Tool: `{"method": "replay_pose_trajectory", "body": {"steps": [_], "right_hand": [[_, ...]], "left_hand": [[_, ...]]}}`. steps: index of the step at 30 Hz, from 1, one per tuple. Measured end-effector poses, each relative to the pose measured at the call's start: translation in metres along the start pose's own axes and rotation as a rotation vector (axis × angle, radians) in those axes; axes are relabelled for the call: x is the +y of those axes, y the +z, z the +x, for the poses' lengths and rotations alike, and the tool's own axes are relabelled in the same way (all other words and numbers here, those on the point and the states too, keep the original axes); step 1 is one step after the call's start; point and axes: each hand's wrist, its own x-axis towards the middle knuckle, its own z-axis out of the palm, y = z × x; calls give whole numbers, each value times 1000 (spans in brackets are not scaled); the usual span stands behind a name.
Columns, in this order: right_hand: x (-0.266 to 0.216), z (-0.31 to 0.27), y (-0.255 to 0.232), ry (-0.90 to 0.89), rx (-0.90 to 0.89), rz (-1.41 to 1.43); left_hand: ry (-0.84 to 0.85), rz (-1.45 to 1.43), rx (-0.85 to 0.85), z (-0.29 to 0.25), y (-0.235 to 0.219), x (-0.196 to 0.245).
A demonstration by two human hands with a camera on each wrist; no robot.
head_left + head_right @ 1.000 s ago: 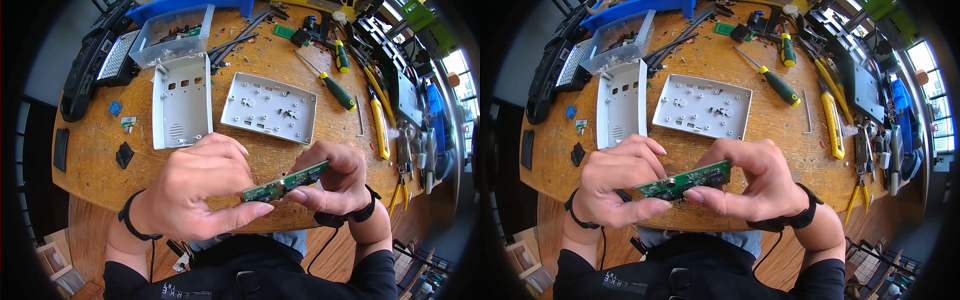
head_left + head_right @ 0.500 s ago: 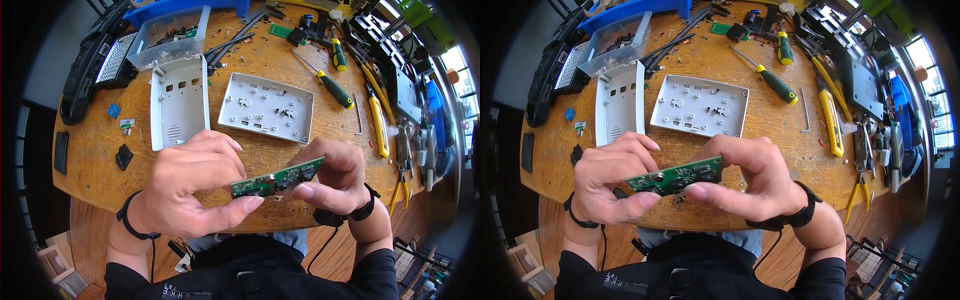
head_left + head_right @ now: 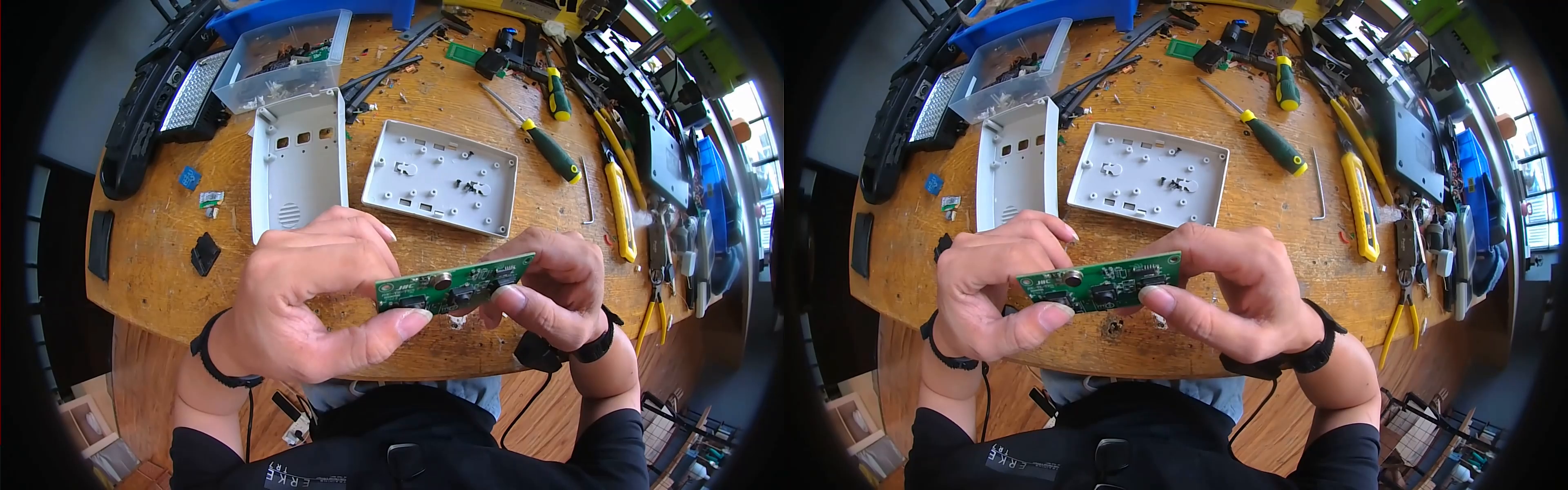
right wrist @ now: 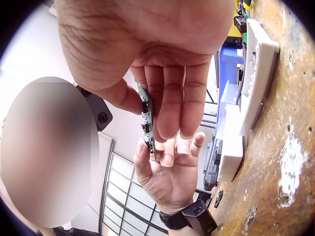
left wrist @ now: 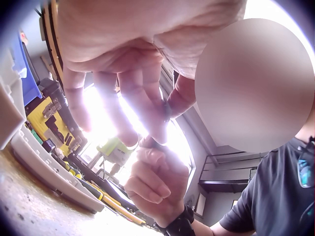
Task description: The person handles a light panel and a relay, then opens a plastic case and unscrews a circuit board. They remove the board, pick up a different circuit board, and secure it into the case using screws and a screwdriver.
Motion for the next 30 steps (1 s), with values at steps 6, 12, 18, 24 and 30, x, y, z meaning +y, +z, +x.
{"method": "replay_pose_trajectory", "body": {"steps": [6,12,18,24,30], "right_hand": [[-1,3,0,-83,-48,-155],[9,7,-2,-247,-105,-271],[10,7,-2,-232,-111,-296],[4,0,2,-23,0,-60],[-5,-1,2,91,67,79]], "left_hand": [[13,49,-31,2,0,2],[40,46,-24,0,1,1],[50,33,-49,0,-1,1],[-9,-8,-31,1,0,3],[-28,2,-45,0,0,1]]}}
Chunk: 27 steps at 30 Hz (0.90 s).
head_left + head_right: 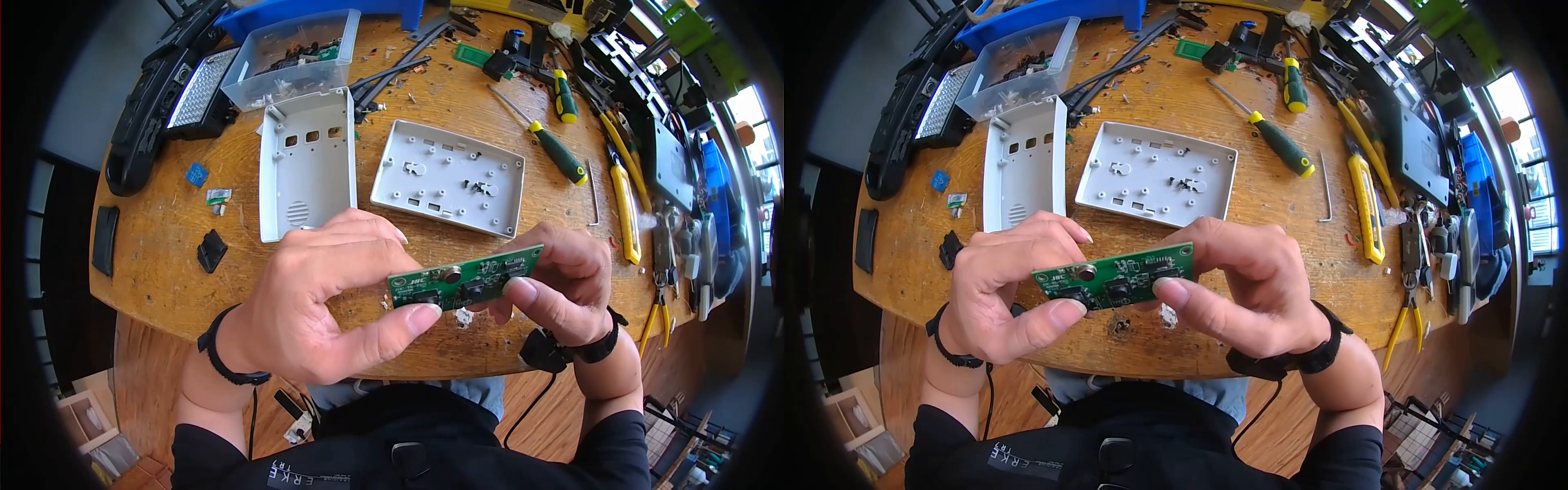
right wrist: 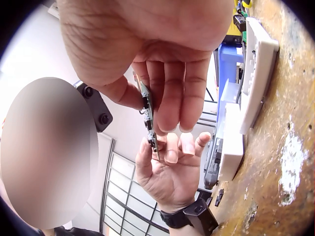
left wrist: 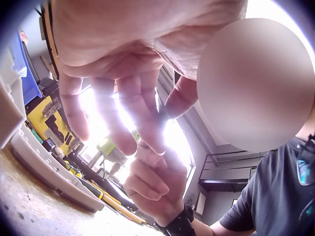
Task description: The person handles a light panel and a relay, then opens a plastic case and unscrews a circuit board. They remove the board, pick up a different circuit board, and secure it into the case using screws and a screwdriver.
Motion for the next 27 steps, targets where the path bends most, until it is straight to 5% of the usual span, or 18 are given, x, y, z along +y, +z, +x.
{"method": "replay_pose_trajectory", "body": {"steps": [9,27], "right_hand": [[14,10,-3,-217,-121,-151],[10,8,-4,-169,-151,-272]], "left_hand": [[47,43,4,1,2,0],[116,83,-53,1,5,-2]]}}
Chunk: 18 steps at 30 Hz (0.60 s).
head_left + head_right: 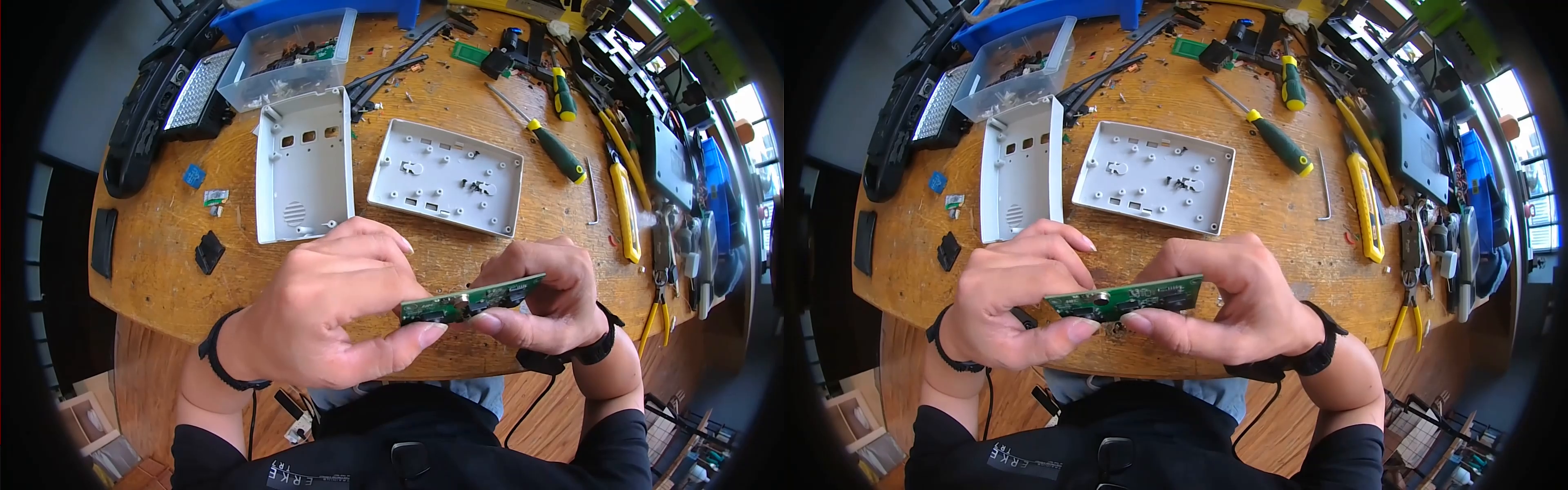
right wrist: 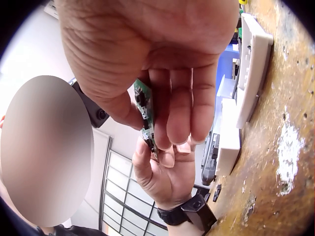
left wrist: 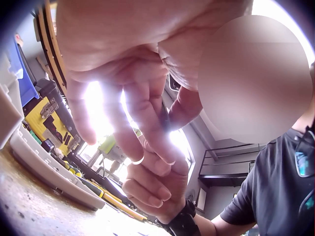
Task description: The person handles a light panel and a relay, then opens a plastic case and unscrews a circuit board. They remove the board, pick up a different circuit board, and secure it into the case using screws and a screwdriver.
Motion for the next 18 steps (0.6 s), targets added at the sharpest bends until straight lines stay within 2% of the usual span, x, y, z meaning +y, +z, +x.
{"method": "replay_pose_trajectory", "body": {"steps": [4,7,18], "right_hand": [[-1,-4,5,48,46,205],[-4,-4,7,67,103,342],[-3,-5,3,67,85,211]], "left_hand": [[-57,-48,88,1,-4,2],[-100,-42,90,0,-8,2],[-86,-89,83,0,-5,2]]}}
